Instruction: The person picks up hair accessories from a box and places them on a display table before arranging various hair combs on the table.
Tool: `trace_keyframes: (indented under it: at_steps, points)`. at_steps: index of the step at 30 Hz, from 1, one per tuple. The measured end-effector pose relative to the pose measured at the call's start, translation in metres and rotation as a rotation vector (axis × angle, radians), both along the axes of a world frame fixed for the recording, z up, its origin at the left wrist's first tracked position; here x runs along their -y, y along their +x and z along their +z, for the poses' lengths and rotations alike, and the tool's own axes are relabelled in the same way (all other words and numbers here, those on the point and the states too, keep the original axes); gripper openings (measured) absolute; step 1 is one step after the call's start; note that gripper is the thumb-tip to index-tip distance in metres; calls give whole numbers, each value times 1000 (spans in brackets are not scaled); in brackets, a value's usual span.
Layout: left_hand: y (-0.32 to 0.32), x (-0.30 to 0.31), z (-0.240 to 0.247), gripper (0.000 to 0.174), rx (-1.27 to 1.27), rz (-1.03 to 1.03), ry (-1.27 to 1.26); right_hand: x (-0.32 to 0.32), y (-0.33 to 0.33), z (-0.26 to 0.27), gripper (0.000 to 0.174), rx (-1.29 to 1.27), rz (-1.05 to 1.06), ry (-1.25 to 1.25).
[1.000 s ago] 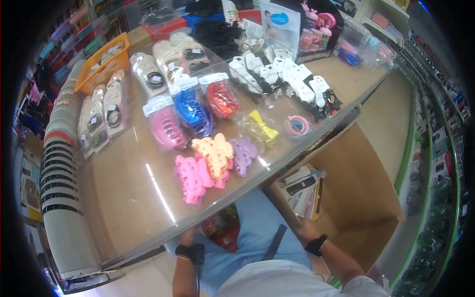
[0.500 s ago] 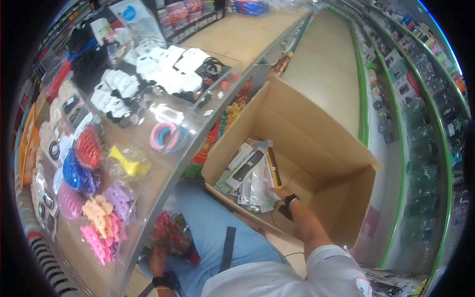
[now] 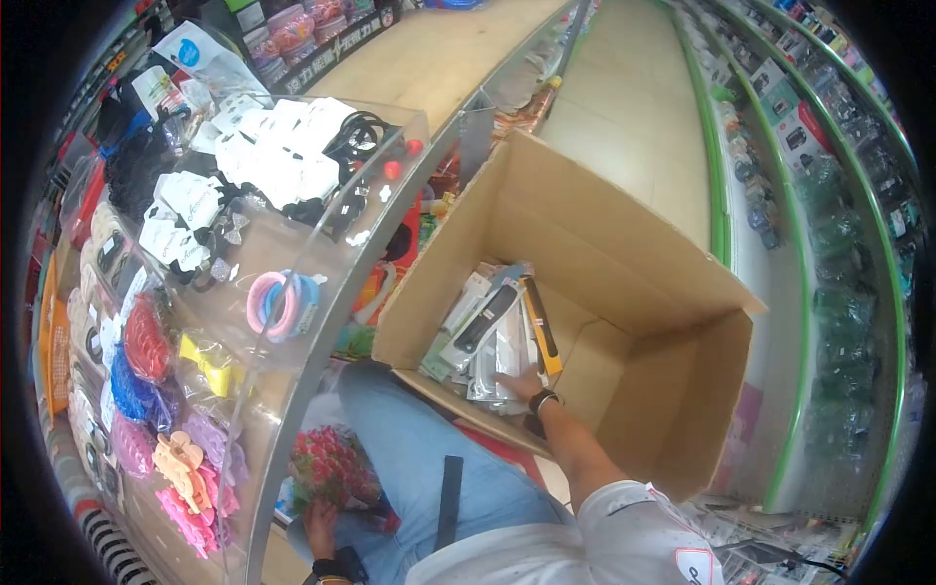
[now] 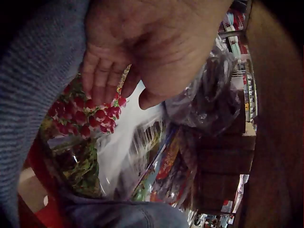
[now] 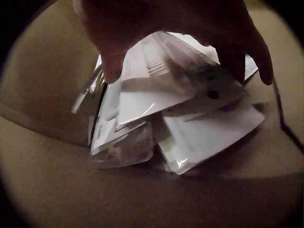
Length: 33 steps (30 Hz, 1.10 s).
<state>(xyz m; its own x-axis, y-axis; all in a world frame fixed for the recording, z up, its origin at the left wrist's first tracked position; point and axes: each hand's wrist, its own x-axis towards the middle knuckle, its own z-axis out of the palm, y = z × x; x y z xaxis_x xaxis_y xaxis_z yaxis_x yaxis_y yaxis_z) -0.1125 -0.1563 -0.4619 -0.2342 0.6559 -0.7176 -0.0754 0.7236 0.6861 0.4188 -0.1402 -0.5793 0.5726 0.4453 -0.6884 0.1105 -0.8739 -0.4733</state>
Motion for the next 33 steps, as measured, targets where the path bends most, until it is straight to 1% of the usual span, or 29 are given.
trace_keyframes:
  at_steps: [1, 2, 4, 5, 6, 8, 9, 10, 12, 13, 14, 15, 17, 18, 20, 21, 22, 24, 25, 26, 28, 29, 30, 32, 33]
  points:
    - [1, 0, 1, 46, 0, -7, 1, -1, -8, -3, 119, -33, -33, 90]
    - [2, 0, 1, 45, 1, -15, 3, -5, -11, -6, 119, -35, -29, 94]
    - [1, -1, 0, 45, -2, -14, 4, -17, -16, -1, 106, -294, -18, 244]
    - [0, -1, -1, 44, -3, -15, 2, -21, -17, 2, 97, -336, -20, 315]
    - [0, -1, -2, 44, -3, -13, 7, -29, -16, 3, 97, -336, -17, 320]
    - [-4, 2, -5, 43, 25, -22, 32, -42, -18, 6, 77, -245, -147, 45]
    - [-4, 2, -4, 43, 23, -19, 37, -50, -21, 5, 80, -81, -98, -61]
    - [-4, 3, -3, 42, -3, -33, 39, -51, -23, -9, 80, -83, -95, -56]
    - [-2, 3, -1, 42, -30, -41, 46, -54, -29, -33, 79, 198, -98, -36]
    - [0, 3, 2, 42, -19, -42, 37, -59, -30, -16, 91, 78, -116, -1]
    - [2, 4, 5, 42, -10, -42, 25, -65, -32, 0, 91, 73, -109, -1]
    - [3, 7, 7, 42, -15, -36, 23, -73, -34, 15, 97, 24, -159, -28]
    - [4, 9, 8, 42, -1, -23, 68, -82, -32, 23, 112, -82, -229, -73]
    - [4, 8, 6, 42, -2, -23, 69, -82, -32, 21, 112, -83, -229, -72]
    - [2, 5, 2, 41, -10, -6, 26, -81, -35, 18, 109, 6, -219, -21]
    - [3, 4, 3, 41, -10, -4, 27, -81, -36, 23, 103, 15, -273, -4]
    - [4, 4, 4, 41, -24, -15, 28, -80, -36, 28, 103, 15, -271, -3]
    - [8, 4, 7, 40, -37, -25, 29, -76, -33, 40, 91, -258, -379, 194]
    - [11, 3, 9, 44, -47, -45, 22, -76, -27, -17, 76, -135, -358, 212]
    - [12, 2, 11, 47, -56, -65, 16, -71, -25, -22, 76, -133, -359, 213]
    - [14, 1, 12, 46, -51, -60, 19, -68, -23, -24, 71, -322, -400, 540]
    - [14, 1, 11, 46, -47, -53, 20, -66, -33, 62, 65, -433, -413, 639]
    - [14, 2, 10, 46, -43, -49, 22, -67, -29, 55, 65, -431, -408, 640]
    - [11, 3, 8, 45, -58, -62, 22, -69, -16, 19, 64, -833, -749, 482]
    - [9, 4, 7, 45, -58, -58, 24, -70, -13, 4, 61, -880, -760, 451]
